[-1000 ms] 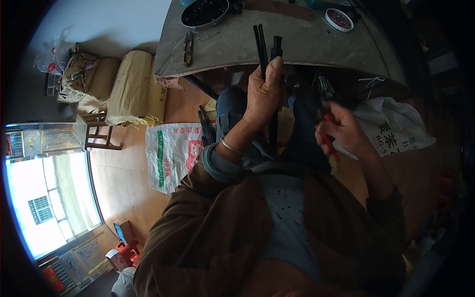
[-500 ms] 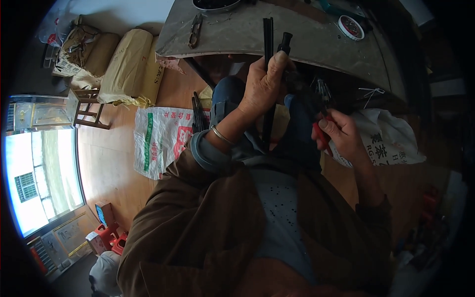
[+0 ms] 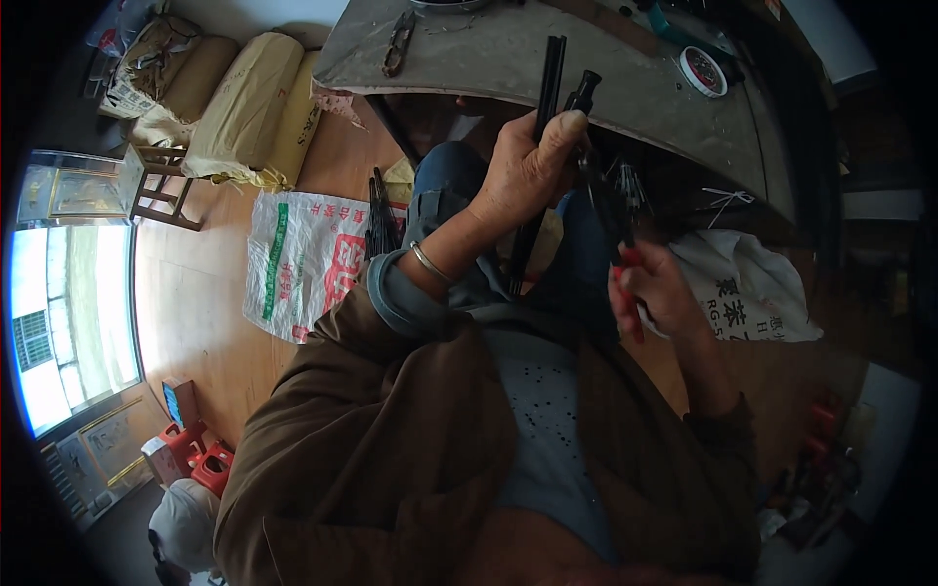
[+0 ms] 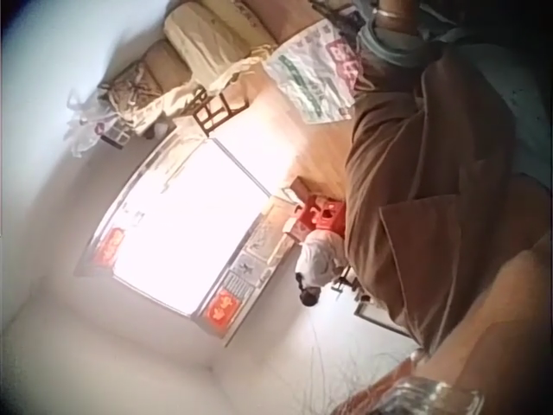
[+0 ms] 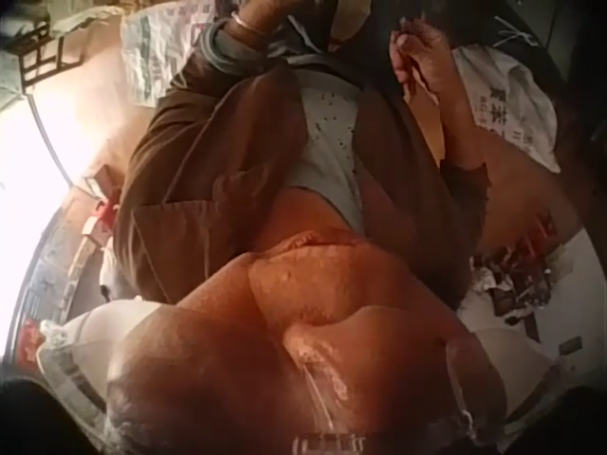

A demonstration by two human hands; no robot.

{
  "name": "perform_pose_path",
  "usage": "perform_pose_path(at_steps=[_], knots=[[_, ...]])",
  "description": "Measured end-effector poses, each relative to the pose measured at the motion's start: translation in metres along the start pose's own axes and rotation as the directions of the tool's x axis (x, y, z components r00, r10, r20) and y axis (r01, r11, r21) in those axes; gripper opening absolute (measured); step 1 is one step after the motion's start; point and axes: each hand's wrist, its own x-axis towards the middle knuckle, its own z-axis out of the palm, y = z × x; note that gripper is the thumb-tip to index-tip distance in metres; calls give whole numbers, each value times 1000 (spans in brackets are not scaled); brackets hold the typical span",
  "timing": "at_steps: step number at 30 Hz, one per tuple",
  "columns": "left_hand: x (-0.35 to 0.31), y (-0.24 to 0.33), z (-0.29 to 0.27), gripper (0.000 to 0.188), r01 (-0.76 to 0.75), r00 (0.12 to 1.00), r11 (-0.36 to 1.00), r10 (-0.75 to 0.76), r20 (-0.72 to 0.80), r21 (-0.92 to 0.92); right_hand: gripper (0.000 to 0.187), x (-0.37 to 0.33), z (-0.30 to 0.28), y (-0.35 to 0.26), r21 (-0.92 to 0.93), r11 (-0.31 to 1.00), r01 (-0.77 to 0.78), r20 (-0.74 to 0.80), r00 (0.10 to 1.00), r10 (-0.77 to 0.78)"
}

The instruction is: Assembling and bundling long black components, likely cable harnesses, using pliers and tape.

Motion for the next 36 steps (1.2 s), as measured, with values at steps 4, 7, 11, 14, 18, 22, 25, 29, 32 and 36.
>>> perform_pose_path(at_steps=[4,7,11,14,18,22,25,29,32,36], knots=[[-2,-3,0,49,11,1000,1000,-11,-23,-8,26,2,18,-34,-464,870,-169,-180,979,94],[-4,-3,-3,50,5,999,999,-6,-40,-33,27,21,4,-31,-938,285,199,-27,777,-629],[-1,0,-6,49,22,1000,999,-23,-5,-27,29,5,8,-38,-203,979,-36,-233,972,-12],[-4,0,-4,49,19,1000,1000,-19,-10,18,32,5,7,-12,278,954,-116,214,975,56],[-3,0,-3,49,34,999,999,-34,-26,1,35,8,3,-41,-545,832,-102,-90,994,63],[-4,-2,-5,48,31,999,999,-32,-19,-32,29,3,7,-50,-499,860,112,-234,938,-258],[-5,-2,-2,47,5,999,1000,-4,47,-26,38,-4,8,-35,-98,995,4,-123,992,-16],[-3,-2,1,47,13,997,999,-9,76,-50,32,0,-3,-5,435,889,-144,291,957,13],[-7,-2,2,46,14,998,998,-10,61,-63,25,-1,-1,-40,74,984,-163,244,960,140],[-3,-1,-3,45,14,999,999,-13,29,-37,22,4,12,-54,-960,251,122,-41,829,-558]])
